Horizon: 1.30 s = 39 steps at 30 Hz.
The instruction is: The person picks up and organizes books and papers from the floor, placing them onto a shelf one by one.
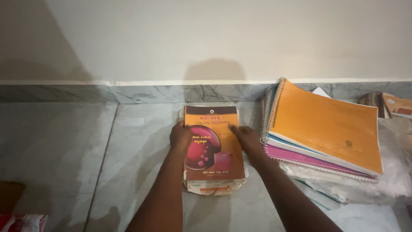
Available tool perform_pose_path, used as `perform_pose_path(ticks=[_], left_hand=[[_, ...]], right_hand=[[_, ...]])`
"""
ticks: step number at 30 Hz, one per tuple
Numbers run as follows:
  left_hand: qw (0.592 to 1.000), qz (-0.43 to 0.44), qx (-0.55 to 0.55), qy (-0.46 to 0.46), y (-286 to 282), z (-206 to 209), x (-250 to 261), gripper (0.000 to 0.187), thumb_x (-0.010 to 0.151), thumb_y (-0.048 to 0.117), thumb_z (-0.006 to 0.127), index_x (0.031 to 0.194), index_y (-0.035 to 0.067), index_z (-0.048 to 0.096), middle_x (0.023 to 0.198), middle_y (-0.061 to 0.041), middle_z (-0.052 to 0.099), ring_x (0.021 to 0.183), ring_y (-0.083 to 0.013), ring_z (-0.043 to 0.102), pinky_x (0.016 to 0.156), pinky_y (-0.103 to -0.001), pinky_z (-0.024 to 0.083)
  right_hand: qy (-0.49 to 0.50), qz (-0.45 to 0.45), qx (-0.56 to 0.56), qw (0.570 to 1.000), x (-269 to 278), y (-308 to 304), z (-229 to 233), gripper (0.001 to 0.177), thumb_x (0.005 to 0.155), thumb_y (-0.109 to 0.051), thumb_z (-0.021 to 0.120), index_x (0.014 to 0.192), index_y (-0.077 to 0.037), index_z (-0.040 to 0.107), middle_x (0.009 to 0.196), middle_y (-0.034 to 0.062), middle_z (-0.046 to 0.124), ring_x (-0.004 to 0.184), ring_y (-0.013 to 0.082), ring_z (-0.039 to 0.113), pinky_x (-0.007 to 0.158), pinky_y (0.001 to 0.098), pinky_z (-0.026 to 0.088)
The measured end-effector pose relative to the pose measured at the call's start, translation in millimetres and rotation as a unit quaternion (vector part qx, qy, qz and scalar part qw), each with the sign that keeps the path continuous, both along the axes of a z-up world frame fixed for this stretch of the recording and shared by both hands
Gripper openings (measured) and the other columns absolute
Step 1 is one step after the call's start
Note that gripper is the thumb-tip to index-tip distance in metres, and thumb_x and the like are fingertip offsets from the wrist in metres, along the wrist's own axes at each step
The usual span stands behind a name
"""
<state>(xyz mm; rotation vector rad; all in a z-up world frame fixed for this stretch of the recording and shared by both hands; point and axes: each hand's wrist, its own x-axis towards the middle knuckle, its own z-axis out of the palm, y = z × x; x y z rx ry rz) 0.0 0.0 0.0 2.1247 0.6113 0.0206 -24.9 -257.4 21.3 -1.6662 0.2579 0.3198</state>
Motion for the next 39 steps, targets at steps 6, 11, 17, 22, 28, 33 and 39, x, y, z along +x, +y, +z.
perform_pose_path(ticks=[6, 11, 17, 22, 28, 33, 39], left_hand=[[0.999, -0.008, 0.000, -0.037, -3, 23, -15, 0.037, 0.088, 0.024, 0.057, 0.120, 0.016, 0.072, 0.113, -0.017, 0.075, 0.107, -0.0378, 0.070, 0.093, -0.047, 0.054], [0.993, -0.021, 0.081, 0.078, -11, 51, -27, 0.056, 0.088, 0.032, 0.064, 0.142, 0.027, 0.053, 0.124, -0.021, 0.064, 0.114, -0.0414, 0.063, 0.095, -0.051, 0.052], [0.986, 0.011, 0.113, 0.123, -22, 70, -41, 0.052, 0.090, 0.039, 0.067, 0.136, 0.017, 0.058, 0.127, -0.017, 0.067, 0.116, -0.0396, 0.066, 0.095, -0.052, 0.054], [0.988, 0.018, 0.054, 0.145, -18, 80, -44, 0.047, 0.091, 0.045, 0.067, 0.125, 0.013, 0.069, 0.125, -0.016, 0.072, 0.116, -0.0353, 0.069, 0.097, -0.047, 0.056], [0.994, -0.025, 0.069, 0.081, -22, 69, -44, 0.045, 0.096, 0.043, 0.059, 0.131, 0.016, 0.058, 0.123, -0.017, 0.071, 0.115, -0.0397, 0.067, 0.096, -0.052, 0.053], [0.995, -0.074, 0.065, 0.017, -17, 55, -46, 0.053, 0.089, 0.039, 0.064, 0.135, 0.017, 0.052, 0.124, -0.020, 0.068, 0.113, -0.0417, 0.066, 0.093, -0.052, 0.053], [0.995, -0.090, 0.028, -0.035, -26, 55, -48, 0.050, 0.099, 0.043, 0.053, 0.142, 0.017, 0.045, 0.127, -0.022, 0.067, 0.115, -0.0467, 0.062, 0.095, -0.056, 0.049]], right_hand=[[-0.009, 0.026, -0.157, 0.987, -22, 13, 41, 0.080, 0.075, -0.036, 0.080, 0.145, -0.012, 0.049, 0.104, 0.0188, 0.076, 0.095, 0.0295, 0.078, 0.080, 0.0420, 0.062], [-0.063, 0.029, -0.279, 0.958, -19, 16, 27, 0.081, 0.082, -0.042, 0.079, 0.150, -0.012, 0.047, 0.115, 0.0217, 0.073, 0.102, 0.0331, 0.074, 0.088, 0.0422, 0.058], [-0.052, 0.019, -0.327, 0.943, -20, 23, 33, 0.084, 0.077, -0.044, 0.084, 0.141, -0.002, 0.050, 0.111, 0.0246, 0.073, 0.101, 0.0363, 0.073, 0.086, 0.0430, 0.058], [0.035, -0.002, -0.238, 0.971, -30, 34, 55, 0.080, 0.070, -0.031, 0.090, 0.127, 0.008, 0.050, 0.100, 0.0242, 0.074, 0.080, 0.0313, 0.077, 0.064, 0.0410, 0.064], [0.041, -0.021, -0.164, 0.985, -24, 26, 34, 0.063, 0.075, -0.023, 0.089, 0.120, 0.008, 0.056, 0.094, 0.0206, 0.075, 0.069, 0.0260, 0.073, 0.056, 0.0385, 0.061], [0.037, -0.035, -0.115, 0.992, -19, 20, 22, 0.054, 0.075, -0.017, 0.087, 0.117, 0.007, 0.063, 0.091, 0.0186, 0.075, 0.068, 0.0262, 0.073, 0.053, 0.0378, 0.060], [0.053, -0.078, -0.072, 0.993, -21, 20, 32, 0.054, 0.079, -0.015, 0.083, 0.119, 0.006, 0.054, 0.097, 0.0210, 0.070, 0.071, 0.0309, 0.073, 0.051, 0.0419, 0.061]])
